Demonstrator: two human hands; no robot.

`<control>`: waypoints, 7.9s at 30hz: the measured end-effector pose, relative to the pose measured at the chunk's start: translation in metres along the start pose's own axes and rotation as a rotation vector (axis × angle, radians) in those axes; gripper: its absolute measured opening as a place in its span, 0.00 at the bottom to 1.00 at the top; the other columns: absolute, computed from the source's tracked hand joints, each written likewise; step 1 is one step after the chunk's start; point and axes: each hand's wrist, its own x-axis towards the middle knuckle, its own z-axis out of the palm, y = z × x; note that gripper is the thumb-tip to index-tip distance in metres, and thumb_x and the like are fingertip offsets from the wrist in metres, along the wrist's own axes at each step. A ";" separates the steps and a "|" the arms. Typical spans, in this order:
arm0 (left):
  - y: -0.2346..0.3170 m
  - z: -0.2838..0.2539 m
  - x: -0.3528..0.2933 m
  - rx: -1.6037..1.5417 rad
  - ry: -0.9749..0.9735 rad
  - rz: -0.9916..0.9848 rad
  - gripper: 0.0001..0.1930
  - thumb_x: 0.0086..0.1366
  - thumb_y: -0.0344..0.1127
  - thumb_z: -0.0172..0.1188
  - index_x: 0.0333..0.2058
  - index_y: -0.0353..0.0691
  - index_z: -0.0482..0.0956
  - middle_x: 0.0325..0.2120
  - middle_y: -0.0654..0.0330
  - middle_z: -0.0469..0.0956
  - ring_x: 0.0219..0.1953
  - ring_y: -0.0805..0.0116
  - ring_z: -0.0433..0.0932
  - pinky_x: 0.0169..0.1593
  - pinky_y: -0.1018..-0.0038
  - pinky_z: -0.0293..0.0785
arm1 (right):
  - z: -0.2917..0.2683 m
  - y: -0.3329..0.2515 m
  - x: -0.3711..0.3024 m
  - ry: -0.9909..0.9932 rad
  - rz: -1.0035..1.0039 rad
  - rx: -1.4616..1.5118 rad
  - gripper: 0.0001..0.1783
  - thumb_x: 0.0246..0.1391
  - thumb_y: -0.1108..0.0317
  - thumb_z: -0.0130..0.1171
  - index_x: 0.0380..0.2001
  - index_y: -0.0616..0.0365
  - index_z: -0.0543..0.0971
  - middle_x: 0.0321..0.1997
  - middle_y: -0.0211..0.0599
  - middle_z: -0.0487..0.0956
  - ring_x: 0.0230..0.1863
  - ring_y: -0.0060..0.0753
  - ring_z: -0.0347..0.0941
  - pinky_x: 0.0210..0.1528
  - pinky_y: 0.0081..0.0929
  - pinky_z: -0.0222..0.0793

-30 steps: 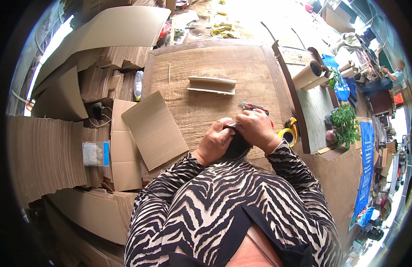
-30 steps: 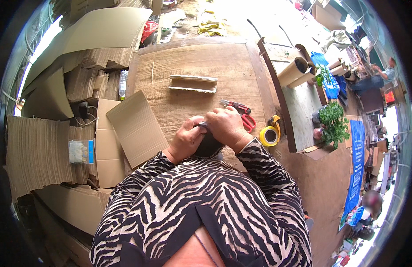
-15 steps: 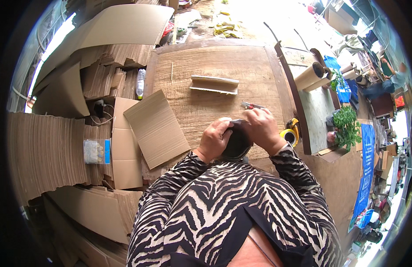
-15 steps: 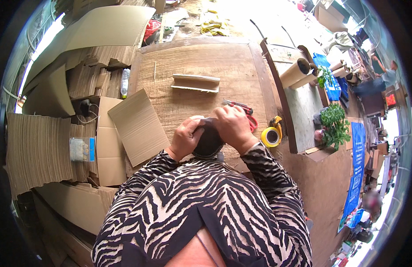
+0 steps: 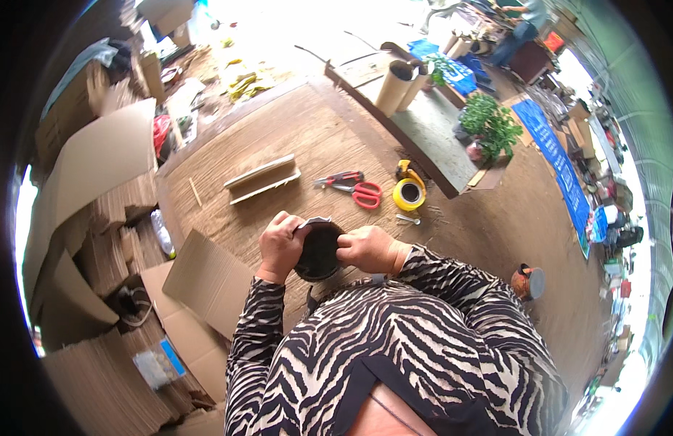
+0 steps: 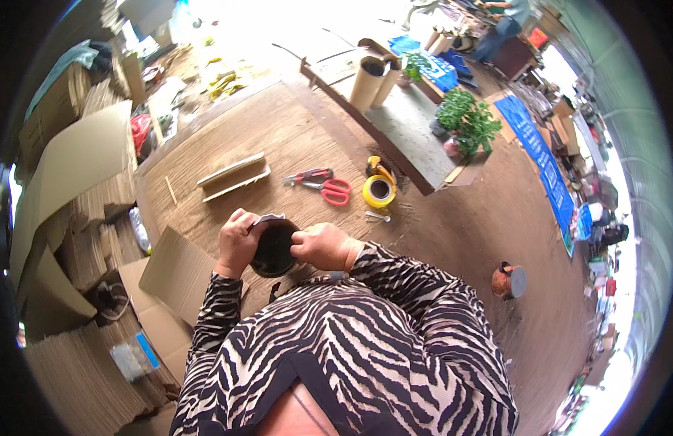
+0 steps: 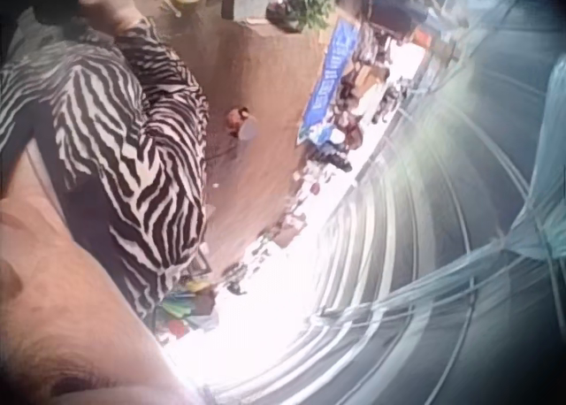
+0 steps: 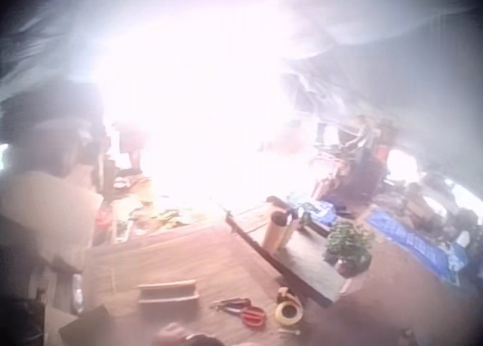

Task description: The person assembles cylindrical cardboard planters by rolling flat cardboard sheets into tubes and securing them with tape. They place a potted plant inside one of the tubes and continue to roll and tape additional cardboard pieces into cylindrical shapes.

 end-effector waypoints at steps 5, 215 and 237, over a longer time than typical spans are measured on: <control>0.019 -0.008 0.034 -0.627 -0.102 -0.081 0.07 0.68 0.32 0.61 0.42 0.38 0.80 0.32 0.63 0.78 0.34 0.76 0.76 0.39 0.78 0.74 | -0.071 -0.003 -0.021 0.250 0.088 -0.038 0.12 0.45 0.61 0.65 0.22 0.51 0.72 0.26 0.33 0.73 0.27 0.40 0.77 0.27 0.35 0.72; -0.179 0.159 -0.093 0.410 -0.581 -0.724 0.63 0.44 0.53 0.77 0.72 0.47 0.44 0.69 0.30 0.34 0.69 0.33 0.52 0.65 0.57 0.66 | 0.286 0.106 -0.029 -0.141 1.458 1.127 0.15 0.52 0.62 0.55 0.24 0.64 0.83 0.21 0.47 0.83 0.21 0.34 0.81 0.26 0.31 0.78; -0.189 0.190 -0.070 0.548 -0.590 -1.280 0.81 0.33 0.48 0.85 0.70 0.52 0.21 0.71 0.38 0.22 0.71 0.42 0.50 0.67 0.57 0.64 | 0.158 0.172 -0.217 -0.315 0.583 0.968 0.13 0.52 0.57 0.62 0.35 0.55 0.81 0.33 0.43 0.83 0.38 0.45 0.80 0.42 0.39 0.73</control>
